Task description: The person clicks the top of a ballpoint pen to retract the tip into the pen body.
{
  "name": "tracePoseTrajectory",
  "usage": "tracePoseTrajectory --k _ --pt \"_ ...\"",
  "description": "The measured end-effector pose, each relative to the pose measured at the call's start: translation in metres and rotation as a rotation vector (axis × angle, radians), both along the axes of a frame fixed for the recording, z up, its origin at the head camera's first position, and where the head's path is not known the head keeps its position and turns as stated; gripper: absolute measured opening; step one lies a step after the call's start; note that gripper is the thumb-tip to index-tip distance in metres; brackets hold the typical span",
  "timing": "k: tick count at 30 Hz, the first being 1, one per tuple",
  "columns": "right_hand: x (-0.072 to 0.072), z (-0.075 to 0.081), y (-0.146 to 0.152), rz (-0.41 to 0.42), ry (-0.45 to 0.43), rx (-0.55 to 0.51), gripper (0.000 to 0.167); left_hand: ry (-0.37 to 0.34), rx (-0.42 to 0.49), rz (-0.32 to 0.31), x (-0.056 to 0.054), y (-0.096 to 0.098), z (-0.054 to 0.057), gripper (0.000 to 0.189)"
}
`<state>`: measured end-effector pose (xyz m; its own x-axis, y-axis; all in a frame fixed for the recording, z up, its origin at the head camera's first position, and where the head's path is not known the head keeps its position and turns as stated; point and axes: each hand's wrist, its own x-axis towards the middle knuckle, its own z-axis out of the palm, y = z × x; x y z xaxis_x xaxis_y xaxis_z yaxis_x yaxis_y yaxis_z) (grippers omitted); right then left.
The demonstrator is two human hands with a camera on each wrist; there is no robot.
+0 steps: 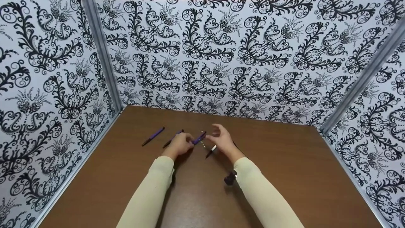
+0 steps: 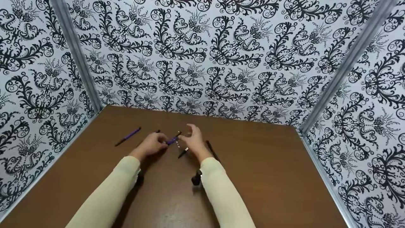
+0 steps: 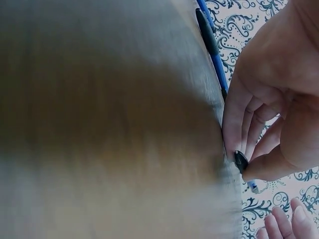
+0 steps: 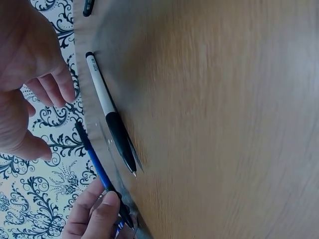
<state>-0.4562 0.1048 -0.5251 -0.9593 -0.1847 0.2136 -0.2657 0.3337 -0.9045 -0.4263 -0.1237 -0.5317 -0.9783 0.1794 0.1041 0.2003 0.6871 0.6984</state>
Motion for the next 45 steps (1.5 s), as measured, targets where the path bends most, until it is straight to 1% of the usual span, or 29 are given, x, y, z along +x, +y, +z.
tracePoseTrajectory --k 3,7,12,19,23,27,30,33,37,41,45 --pt "0.000 0.002 0.003 0.001 0.006 0.005 0.064 -0.012 0.041 -0.004 0.000 0.001 0.000 0.018" --pt "0.002 0.007 0.008 0.002 0.002 -0.004 0.063 -0.046 0.108 -0.015 0.002 0.003 0.003 0.018" --pt "0.004 0.013 0.012 0.009 -0.010 -0.040 0.063 -0.051 0.161 -0.040 0.004 0.008 0.007 0.019" --pt "0.006 0.016 0.020 -0.009 -0.005 -0.107 0.061 -0.022 0.216 -0.092 0.011 0.017 0.013 0.024" --pt "0.008 0.019 0.025 -0.011 -0.015 -0.156 0.058 0.010 0.244 -0.104 0.015 0.024 0.017 0.026" --pt "0.011 0.021 0.031 -0.008 -0.039 -0.208 0.057 0.027 0.267 -0.125 0.017 0.032 0.016 0.024" --pt "0.014 0.023 0.034 -0.002 -0.060 -0.246 0.058 0.022 0.288 -0.140 0.018 0.036 0.015 0.023" --pt "0.018 0.027 0.035 0.011 -0.065 -0.274 0.061 0.022 0.309 -0.147 0.021 0.041 0.016 0.021" --pt "0.022 0.030 0.035 0.021 -0.046 -0.295 0.061 0.016 0.355 -0.156 0.024 0.045 0.019 0.019" --pt "0.025 0.034 0.036 0.020 -0.039 -0.312 0.059 0.023 0.409 -0.171 0.026 0.050 0.021 0.021" --pt "0.027 0.037 0.035 0.027 -0.036 -0.318 0.059 0.029 0.442 -0.166 0.028 0.052 0.021 0.023"
